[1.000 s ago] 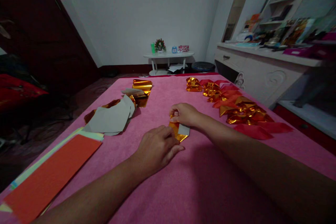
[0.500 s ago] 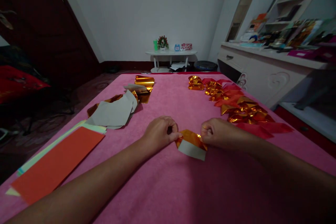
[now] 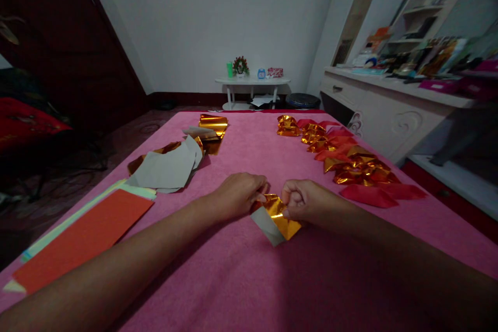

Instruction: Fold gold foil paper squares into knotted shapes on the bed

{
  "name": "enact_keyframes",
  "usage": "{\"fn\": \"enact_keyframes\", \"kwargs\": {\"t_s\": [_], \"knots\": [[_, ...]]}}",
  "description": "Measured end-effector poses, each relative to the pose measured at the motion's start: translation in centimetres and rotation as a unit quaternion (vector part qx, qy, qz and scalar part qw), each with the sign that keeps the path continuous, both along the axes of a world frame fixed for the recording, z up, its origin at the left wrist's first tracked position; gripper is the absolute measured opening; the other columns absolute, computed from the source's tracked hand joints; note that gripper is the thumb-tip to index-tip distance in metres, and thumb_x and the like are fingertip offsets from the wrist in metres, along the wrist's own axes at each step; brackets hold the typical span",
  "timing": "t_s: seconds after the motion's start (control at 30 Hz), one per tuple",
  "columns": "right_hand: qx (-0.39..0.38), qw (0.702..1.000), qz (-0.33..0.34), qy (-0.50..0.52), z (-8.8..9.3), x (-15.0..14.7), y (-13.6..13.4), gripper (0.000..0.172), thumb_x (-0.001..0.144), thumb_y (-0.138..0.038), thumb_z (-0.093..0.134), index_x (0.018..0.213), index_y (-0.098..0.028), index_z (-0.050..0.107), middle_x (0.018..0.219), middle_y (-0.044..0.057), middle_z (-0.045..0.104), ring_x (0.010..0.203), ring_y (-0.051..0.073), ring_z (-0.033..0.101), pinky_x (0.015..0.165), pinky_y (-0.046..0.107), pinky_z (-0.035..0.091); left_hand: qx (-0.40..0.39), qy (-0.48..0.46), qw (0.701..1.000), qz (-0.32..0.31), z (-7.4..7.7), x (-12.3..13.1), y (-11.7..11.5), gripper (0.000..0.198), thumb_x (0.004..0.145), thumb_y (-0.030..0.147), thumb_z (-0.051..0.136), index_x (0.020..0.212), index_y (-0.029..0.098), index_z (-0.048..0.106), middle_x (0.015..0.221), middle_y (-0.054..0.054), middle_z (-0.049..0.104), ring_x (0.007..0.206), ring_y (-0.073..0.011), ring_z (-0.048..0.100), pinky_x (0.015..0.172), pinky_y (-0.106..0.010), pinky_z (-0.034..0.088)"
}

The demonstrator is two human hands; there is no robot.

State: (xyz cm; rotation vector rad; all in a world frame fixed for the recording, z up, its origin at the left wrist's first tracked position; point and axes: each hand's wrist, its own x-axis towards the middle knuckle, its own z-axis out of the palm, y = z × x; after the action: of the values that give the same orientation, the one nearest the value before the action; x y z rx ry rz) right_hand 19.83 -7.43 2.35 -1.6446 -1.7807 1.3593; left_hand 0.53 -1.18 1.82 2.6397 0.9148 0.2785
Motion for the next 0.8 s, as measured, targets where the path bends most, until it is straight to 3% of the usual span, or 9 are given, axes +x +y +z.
{"fn": "enact_keyframes", "kwargs": {"t_s": [0.07,0.13,0.23,0.33,0.43,0.53,0.67,0.8], "knots": [[-0.029,0.999,0.007,0.042,-0.1,-0.8,-0.9,0.011,0.069,-0.014,0.051,0.077,-0.020,0.046,0.051,-0.007,0.048,0.042,0.008,0.043,0.042,0.019,0.029,-0.036,0.024,0.994,-0.101,1.1,0.1,1.4,0.004,0.077,0.018,0.056,0.076,0.016,0.060,0.068,0.000,0.062,0.058,-0.0101,0.050,0.054,-0.021,0.032],[-0.003,0.998,0.048,0.027,0.0,-1.2,-1.6,0.010,0.075,-0.013,0.043,0.080,-0.019,0.050,0.057,-0.004,0.054,0.046,0.009,0.047,0.044,0.019,0.033,-0.089,0.047,0.982,-0.159,2.1,0.7,2.9,0.007,0.072,0.009,0.055,0.070,0.015,0.059,0.062,0.002,0.059,0.054,-0.0082,0.048,0.052,-0.019,0.032],[0.138,0.981,0.120,-0.068,0.4,-0.9,-1.9,0.016,0.076,-0.011,0.043,0.075,-0.019,0.057,0.070,0.000,0.060,0.060,0.012,0.054,0.056,0.023,0.040,-0.131,0.068,0.967,-0.208,2.5,2.3,4.4,0.014,0.065,-0.001,0.053,0.063,0.013,0.057,0.056,0.004,0.055,0.052,-0.0067,0.045,0.051,-0.018,0.032],[0.289,0.936,0.134,-0.149,0.6,-0.2,-1.6,0.017,0.072,-0.009,0.053,0.080,-0.021,0.062,0.093,0.003,0.062,0.083,0.018,0.057,0.072,0.030,0.043,-0.150,0.040,0.959,-0.238,1.8,4.0,5.0,0.021,0.062,-0.006,0.050,0.068,0.011,0.061,0.061,0.003,0.058,0.055,-0.0073,0.047,0.053,-0.018,0.034],[0.346,0.917,0.147,-0.137,0.2,0.4,-1.2,0.029,0.073,-0.007,0.056,0.095,-0.024,0.064,0.110,0.005,0.059,0.100,0.021,0.054,0.084,0.034,0.043,-0.165,-0.002,0.954,-0.251,0.8,4.7,5.3,0.019,0.065,-0.001,0.053,0.076,0.010,0.065,0.065,0.001,0.060,0.059,-0.0083,0.048,0.055,-0.019,0.036],[0.365,0.911,0.166,-0.094,-0.5,0.8,-1.0,0.039,0.075,-0.006,0.055,0.109,-0.025,0.062,0.116,0.006,0.059,0.109,0.021,0.052,0.093,0.038,0.042,-0.121,-0.057,0.968,-0.214,-0.1,4.1,5.6,0.014,0.067,0.008,0.059,0.079,0.011,0.065,0.070,0.001,0.059,0.062,-0.0088,0.049,0.058,-0.019,0.037],[0.371,0.910,0.173,-0.061,-1.4,1.0,-1.0,0.046,0.077,-0.005,0.052,0.116,-0.027,0.060,0.125,0.006,0.056,0.116,0.022,0.049,0.097,0.040,0.041,-0.022,-0.087,0.995,-0.042,-1.0,2.7,4.5,0.014,0.064,0.023,0.070,0.073,0.014,0.064,0.071,0.000,0.060,0.062,-0.0100,0.049,0.057,-0.021,0.035],[0.377,0.909,0.171,-0.052,-1.7,1.0,-1.2,0.046,0.077,-0.005,0.051,0.116,-0.028,0.061,0.131,0.006,0.052,0.119,0.022,0.048,0.099,0.041,0.040,-0.023,-0.083,0.995,0.055,-1.7,1.7,2.5,0.009,0.072,0.024,0.065,0.072,0.015,0.067,0.071,-0.002,0.063,0.064,-0.0116,0.053,0.060,-0.022,0.038]]}}
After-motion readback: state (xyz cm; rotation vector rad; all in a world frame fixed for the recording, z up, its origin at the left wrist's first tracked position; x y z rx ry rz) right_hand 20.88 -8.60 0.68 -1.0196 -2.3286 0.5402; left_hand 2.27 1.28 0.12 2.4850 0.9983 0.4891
